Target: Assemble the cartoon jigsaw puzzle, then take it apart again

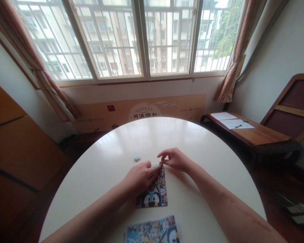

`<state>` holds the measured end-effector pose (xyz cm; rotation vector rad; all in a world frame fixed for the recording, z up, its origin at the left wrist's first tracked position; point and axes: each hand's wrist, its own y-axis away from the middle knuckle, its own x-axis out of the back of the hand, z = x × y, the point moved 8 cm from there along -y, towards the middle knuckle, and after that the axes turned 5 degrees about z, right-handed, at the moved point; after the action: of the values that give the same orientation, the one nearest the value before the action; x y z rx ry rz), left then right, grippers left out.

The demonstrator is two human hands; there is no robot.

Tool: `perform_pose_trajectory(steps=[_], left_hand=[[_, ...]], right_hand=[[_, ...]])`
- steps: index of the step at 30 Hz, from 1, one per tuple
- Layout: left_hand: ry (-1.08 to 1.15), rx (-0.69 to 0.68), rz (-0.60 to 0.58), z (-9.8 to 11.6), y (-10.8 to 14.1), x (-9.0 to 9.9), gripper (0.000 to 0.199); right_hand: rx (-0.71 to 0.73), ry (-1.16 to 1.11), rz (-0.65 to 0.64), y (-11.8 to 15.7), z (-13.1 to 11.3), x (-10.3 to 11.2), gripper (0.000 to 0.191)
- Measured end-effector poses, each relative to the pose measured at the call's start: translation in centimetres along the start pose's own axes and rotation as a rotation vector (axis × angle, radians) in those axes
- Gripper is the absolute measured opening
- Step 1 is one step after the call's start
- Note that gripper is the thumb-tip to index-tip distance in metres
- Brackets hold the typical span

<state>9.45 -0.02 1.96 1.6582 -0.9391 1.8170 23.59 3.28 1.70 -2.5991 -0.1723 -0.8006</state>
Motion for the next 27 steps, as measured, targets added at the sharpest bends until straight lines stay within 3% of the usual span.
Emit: perform_pose_trajectory(steps=[11,27], left_hand=[[0.005,-0.002,0.018,0.1,0.1,0.5,0.035],[0.114,-0.010,0.091,-0.1,0.2,0.8,0.027]], right_hand=[[-0.291,-0.129,0.003,-0.2,2.1,-0.4,0.037],[-0.457,-0.430,0.024,0.3,1.7,0.0,0.041]])
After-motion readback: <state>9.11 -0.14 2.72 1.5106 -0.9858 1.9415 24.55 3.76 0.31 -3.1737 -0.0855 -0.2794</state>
